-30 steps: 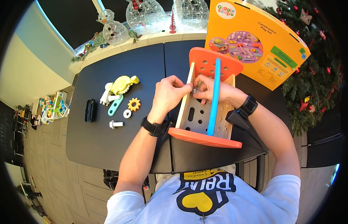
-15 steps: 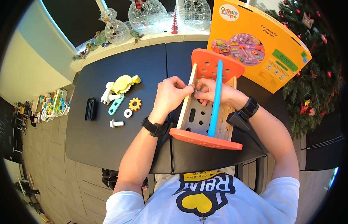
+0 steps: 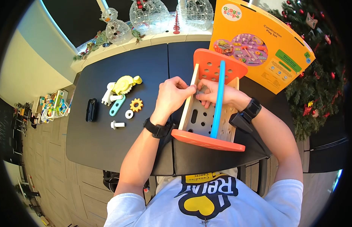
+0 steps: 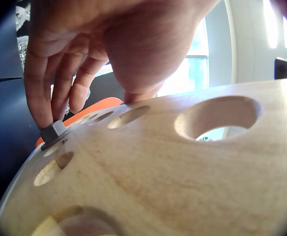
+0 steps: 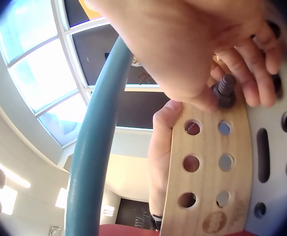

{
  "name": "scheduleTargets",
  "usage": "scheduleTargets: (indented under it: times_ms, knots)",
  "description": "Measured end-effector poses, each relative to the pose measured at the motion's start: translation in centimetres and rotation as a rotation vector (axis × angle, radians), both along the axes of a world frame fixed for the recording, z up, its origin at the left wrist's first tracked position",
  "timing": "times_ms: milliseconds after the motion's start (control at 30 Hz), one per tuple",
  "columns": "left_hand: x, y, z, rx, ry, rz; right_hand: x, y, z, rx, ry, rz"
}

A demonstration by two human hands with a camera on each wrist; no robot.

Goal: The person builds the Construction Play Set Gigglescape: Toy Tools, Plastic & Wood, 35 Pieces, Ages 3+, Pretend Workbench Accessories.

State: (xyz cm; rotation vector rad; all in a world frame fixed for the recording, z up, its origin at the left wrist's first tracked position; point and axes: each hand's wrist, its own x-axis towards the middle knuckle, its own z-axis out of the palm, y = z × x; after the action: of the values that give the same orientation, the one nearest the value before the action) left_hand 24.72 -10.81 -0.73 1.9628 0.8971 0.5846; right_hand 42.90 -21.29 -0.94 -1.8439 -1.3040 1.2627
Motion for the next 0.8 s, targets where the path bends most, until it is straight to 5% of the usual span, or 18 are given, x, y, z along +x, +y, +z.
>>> scheduleTargets:
  times_ms: [233,433,800]
  knots:
    - [0.1,0.0,0.0,0.009,0.006,0.002,0.8,0.9,-0.3,-0.166,0.019,-0.034]
    - [0.0,-0.1,0.1,0.009,0.001,0.002,-0.4,0.0,-0.1,-0.018,-0.052,-0.014]
    - [0.0,-0.1,-0.1,-0.009,-0.006,0.005,-0.5,0.4,1.4,-0.139,-0.031,-0.029]
